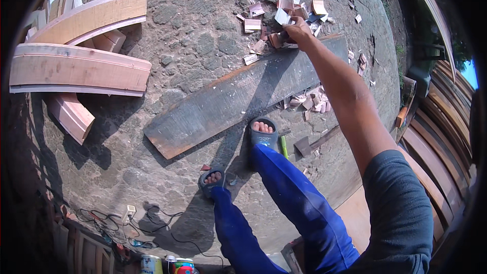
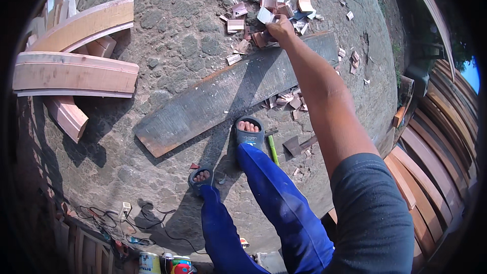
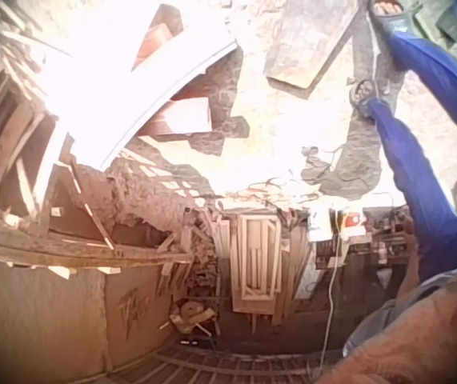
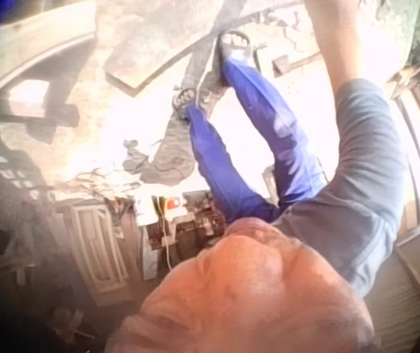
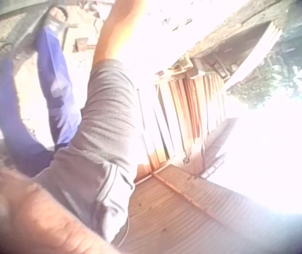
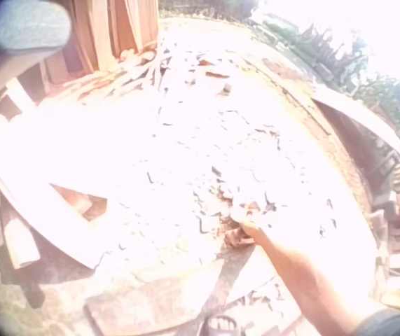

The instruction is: The person sits on the ground and uses a corded drill to make holes in several small wooden planks. They repeatedly position the drill, drill into the wood, and set the pieces aside.

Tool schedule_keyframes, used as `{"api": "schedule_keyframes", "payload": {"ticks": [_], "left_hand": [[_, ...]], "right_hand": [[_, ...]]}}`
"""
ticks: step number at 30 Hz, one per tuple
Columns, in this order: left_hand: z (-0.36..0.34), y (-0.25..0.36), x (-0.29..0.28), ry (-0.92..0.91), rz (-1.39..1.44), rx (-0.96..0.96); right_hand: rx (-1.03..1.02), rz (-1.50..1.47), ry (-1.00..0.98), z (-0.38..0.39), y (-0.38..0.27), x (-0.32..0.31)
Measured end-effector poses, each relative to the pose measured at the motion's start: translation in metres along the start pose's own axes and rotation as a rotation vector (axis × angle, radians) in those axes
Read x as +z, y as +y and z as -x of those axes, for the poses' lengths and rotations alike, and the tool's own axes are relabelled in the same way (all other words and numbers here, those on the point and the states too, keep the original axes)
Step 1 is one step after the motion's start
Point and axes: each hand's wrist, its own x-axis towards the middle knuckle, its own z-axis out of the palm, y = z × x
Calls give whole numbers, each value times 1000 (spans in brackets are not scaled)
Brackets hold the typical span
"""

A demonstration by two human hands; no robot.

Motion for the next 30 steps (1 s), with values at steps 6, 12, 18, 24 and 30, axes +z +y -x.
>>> {"api": "schedule_keyframes", "payload": {"ticks": [6,12,18,24,30], "left_hand": [[6,2,12,-74,-32,-34],[24,-6,6,-113,-31,-63],[43,-30,-13,-137,-21,-102],[99,-111,-51,-119,164,-182],[165,-119,-66,-1,-119,-326]], "right_hand": [[2,-325,197,45,16,45],[8,-371,403,195,55,106],[117,-115,480,239,88,132],[22,-136,-172,285,110,58],[351,21,-446,407,154,-52]]}}
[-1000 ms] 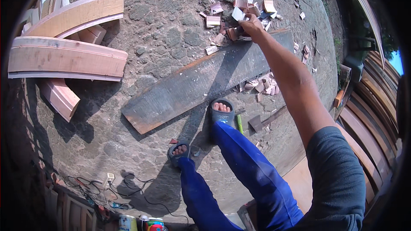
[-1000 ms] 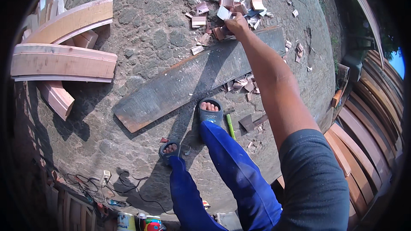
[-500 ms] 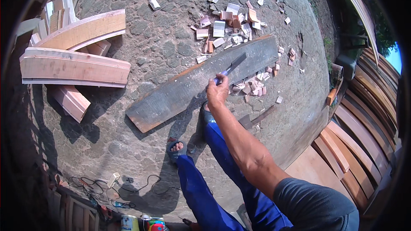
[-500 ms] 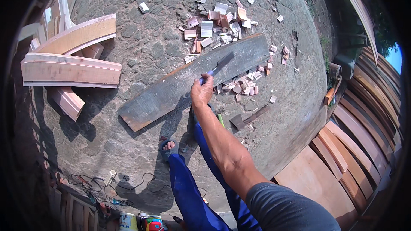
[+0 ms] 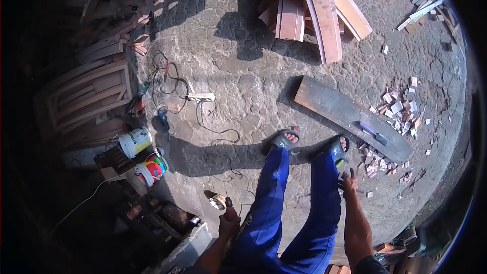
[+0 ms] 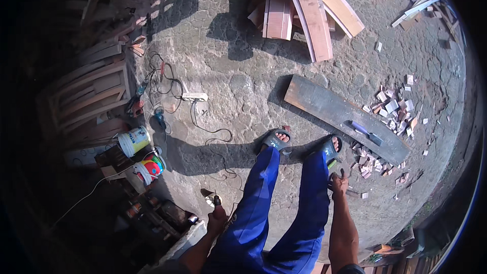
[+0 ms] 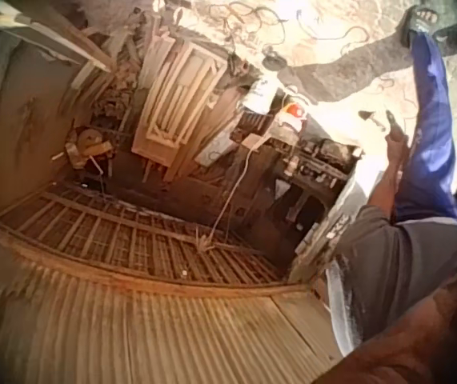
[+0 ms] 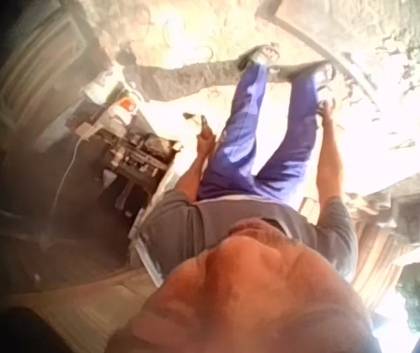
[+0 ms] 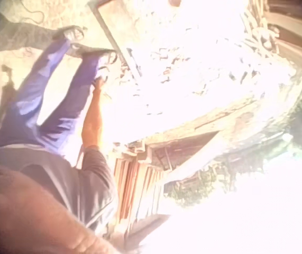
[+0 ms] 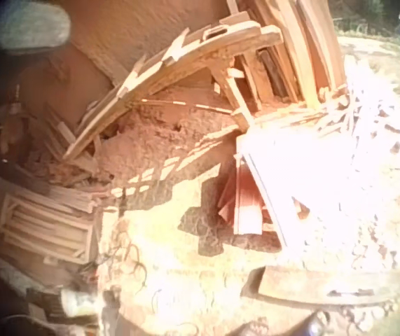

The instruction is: The person sits on the ground and uses a corded drill to make holes in several small wooden planks. They repeatedly position the drill, drill into the wood, and set the pieces aside.

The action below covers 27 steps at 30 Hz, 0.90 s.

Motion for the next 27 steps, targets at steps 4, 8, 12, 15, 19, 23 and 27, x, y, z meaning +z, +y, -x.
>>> {"api": "schedule_keyframes", "payload": {"ticks": [4,8,12,15,19,23,27], "left_hand": [[15,-21,-50,-8,-2,-48],[-17,-73,-127,51,-41,29],[-68,-120,-183,100,218,-16],[-107,-173,-167,46,504,-72],[-116,-185,-143,-17,709,1],[-106,-259,-34,-99,899,-37],[-41,-237,-42,-241,1311,-10]], "right_hand": [[-11,337,-89,40,17,-47],[-81,543,-51,106,-43,-33],[-227,612,24,121,-77,-1],[-300,491,21,153,-95,62],[-463,505,-177,211,-104,232],[-431,497,-684,237,-75,420],[-480,676,-601,154,-12,562]]}}
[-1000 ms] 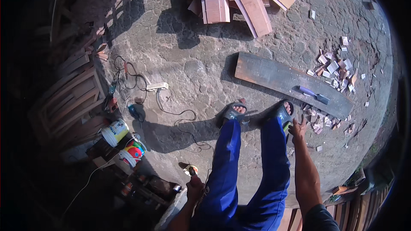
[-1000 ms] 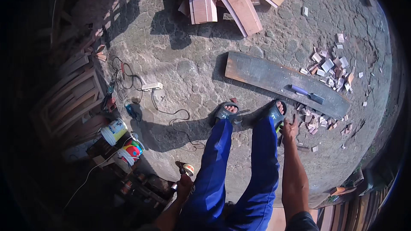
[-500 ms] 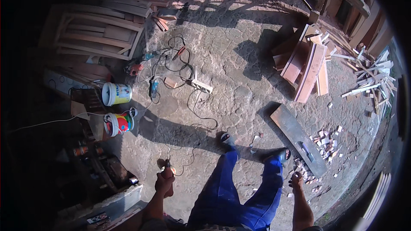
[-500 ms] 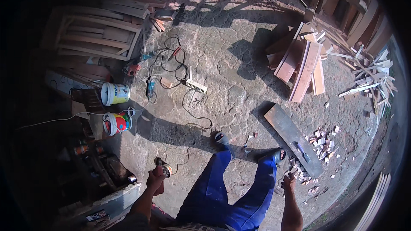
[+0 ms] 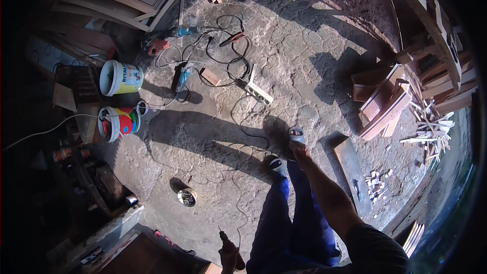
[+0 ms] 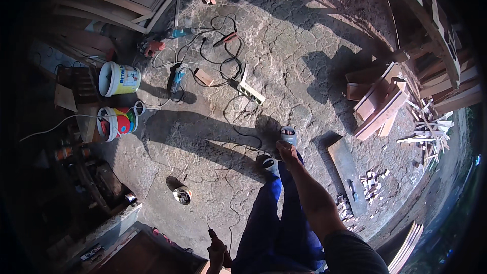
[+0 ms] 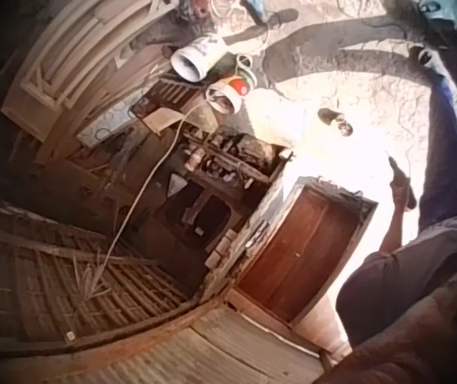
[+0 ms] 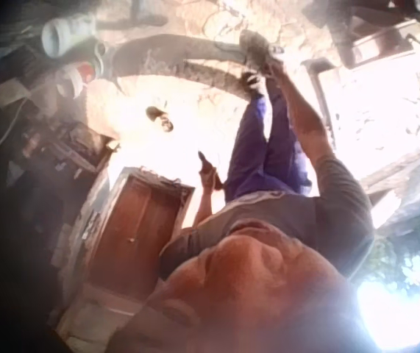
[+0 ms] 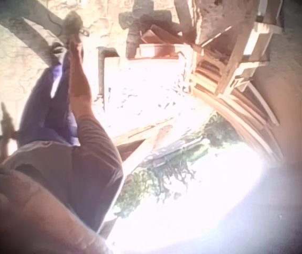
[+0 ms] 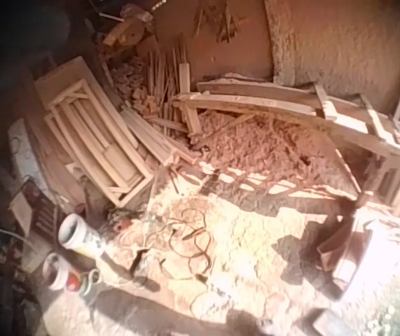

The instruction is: The person sits on the ground and uses a corded drill to make holes in several small wooden planks. They repeatedly position the drill, drill into the wood, and set the pieces aside.

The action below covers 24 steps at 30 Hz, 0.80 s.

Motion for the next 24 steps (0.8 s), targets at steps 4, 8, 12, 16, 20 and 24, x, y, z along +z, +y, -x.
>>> {"api": "schedule_keyframes", "payload": {"ticks": [4,8,12,16,20,24], "left_hand": [[15,-33,67,165,-38,-244],[-48,-5,144,181,-2,-420],[-86,30,167,194,24,-515],[-98,46,170,220,77,-573],[-115,81,152,211,87,-548],[-137,120,122,253,110,-474]], "right_hand": [[347,0,-67,-75,-35,130],[422,56,3,-189,-3,200],[359,164,36,-279,34,228],[536,-66,139,-315,4,264],[494,-27,263,-322,-55,304],[385,268,-142,-272,-152,417]]}}
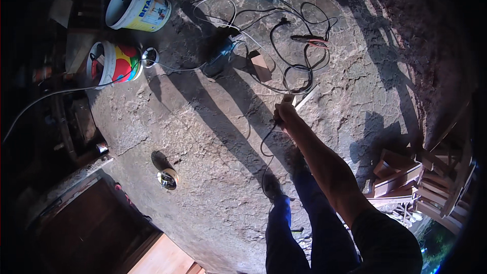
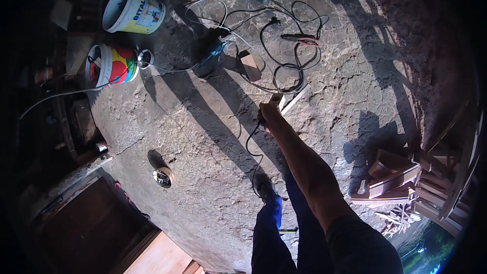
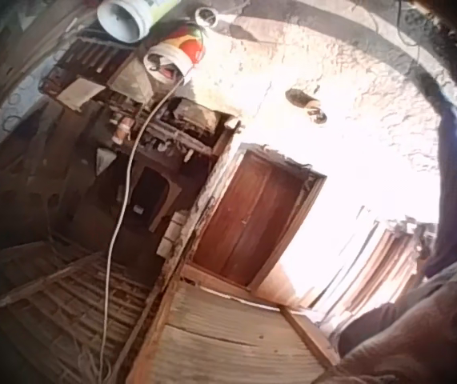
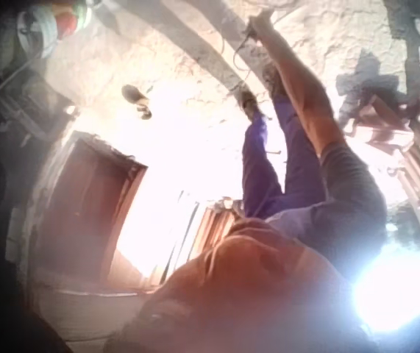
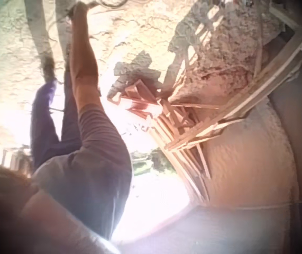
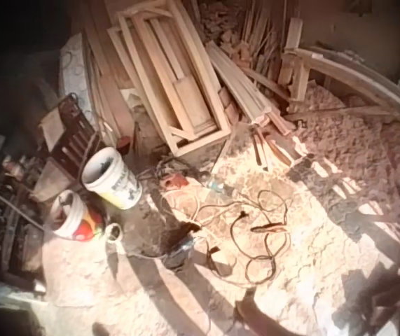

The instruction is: The person sits on the ground and uses a corded drill to make holes in several small wooden planks. They repeatedly position the drill, drill into the wood, and set the pieces aside.

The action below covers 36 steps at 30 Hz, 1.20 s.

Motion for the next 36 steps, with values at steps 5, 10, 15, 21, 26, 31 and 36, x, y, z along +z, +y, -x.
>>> {"api": "schedule_keyframes", "payload": {"ticks": [5,10,15,21,26,31,36], "left_hand": [[-30,70,-28,32,78,77],[-93,157,-68,7,99,160],[-143,202,-102,-26,127,109],[-162,208,-161,-38,115,32],[-143,157,-222,-55,116,59],[-141,201,-257,-227,100,270],[-149,376,-248,-217,280,240]], "right_hand": [[-277,151,-217,62,-128,94],[-1009,1092,-218,10,-213,147],[-1518,591,314,-22,-262,216],[-735,1425,179,-67,-333,276],[-862,1183,334,-88,-319,292],[-274,354,35,-69,-309,373],[-152,-126,-401,9,-362,473]]}}
